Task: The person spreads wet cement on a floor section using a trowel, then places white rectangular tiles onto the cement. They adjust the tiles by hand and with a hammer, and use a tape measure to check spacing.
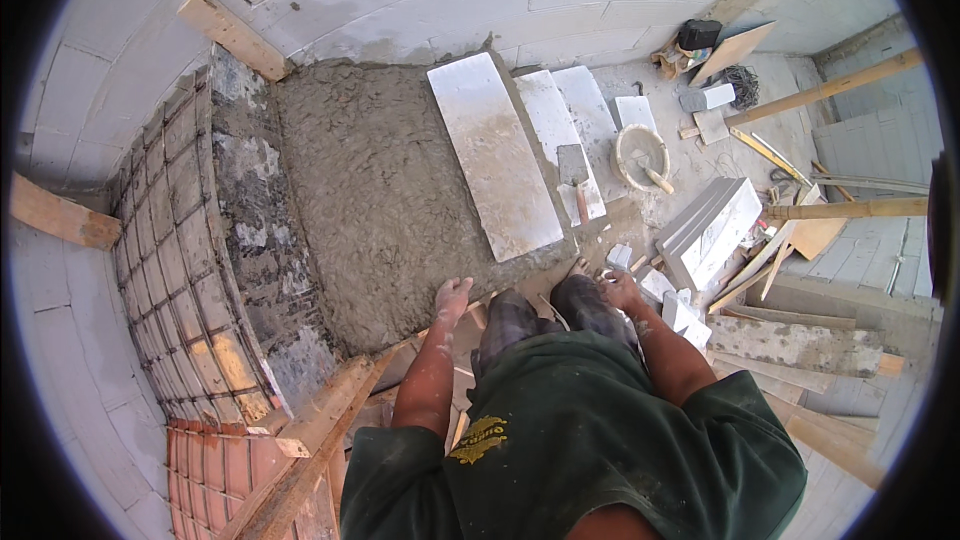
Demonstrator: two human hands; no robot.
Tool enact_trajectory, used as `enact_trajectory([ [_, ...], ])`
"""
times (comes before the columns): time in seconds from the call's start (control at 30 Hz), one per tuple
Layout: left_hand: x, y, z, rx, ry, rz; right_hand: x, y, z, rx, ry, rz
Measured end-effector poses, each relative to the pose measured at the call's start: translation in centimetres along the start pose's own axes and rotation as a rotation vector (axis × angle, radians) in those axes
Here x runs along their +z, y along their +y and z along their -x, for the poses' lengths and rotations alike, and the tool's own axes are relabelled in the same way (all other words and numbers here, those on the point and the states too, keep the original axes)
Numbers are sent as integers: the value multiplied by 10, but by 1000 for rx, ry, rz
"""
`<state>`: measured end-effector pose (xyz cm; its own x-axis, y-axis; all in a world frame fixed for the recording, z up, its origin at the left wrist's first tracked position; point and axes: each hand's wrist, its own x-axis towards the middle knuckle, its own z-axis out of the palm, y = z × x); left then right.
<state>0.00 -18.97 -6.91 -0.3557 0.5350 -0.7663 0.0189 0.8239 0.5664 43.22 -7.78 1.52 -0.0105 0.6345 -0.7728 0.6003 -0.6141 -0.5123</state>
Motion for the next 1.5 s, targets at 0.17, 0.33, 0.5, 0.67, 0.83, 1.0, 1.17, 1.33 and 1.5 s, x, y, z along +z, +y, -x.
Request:
enact_trajectory([
  [0.17, 8, 3, -7, 0, -31, -32, -8, -2, -6, 65, 61, 139],
  [0.33, 16, 11, -8, -22, -71, -97, -8, -4, -4, 56, 44, -51],
  [0.5, 25, 49, 3, 28, -14, -363, -9, 12, -21, 45, 3, -143],
  [0.67, 59, 128, -9, 159, 31, -633, -24, 66, -70, 10, -61, -157],
  [0.83, 121, 220, -71, 402, 239, -703, -61, 98, -156, 127, -168, 48],
  [1.0, 172, 293, -183, 604, 543, -705, -91, 84, -274, -85, -143, 168],
  [1.17, 190, 315, -257, 472, 710, -745, -46, 55, -365, -163, -57, 142],
  [1.33, 198, 309, -266, 476, 770, -809, 1, 11, -398, -309, 69, 190],
  [1.5, 199, 314, -264, 462, 780, -844, 26, -4, -410, -69, 2, 183],
])
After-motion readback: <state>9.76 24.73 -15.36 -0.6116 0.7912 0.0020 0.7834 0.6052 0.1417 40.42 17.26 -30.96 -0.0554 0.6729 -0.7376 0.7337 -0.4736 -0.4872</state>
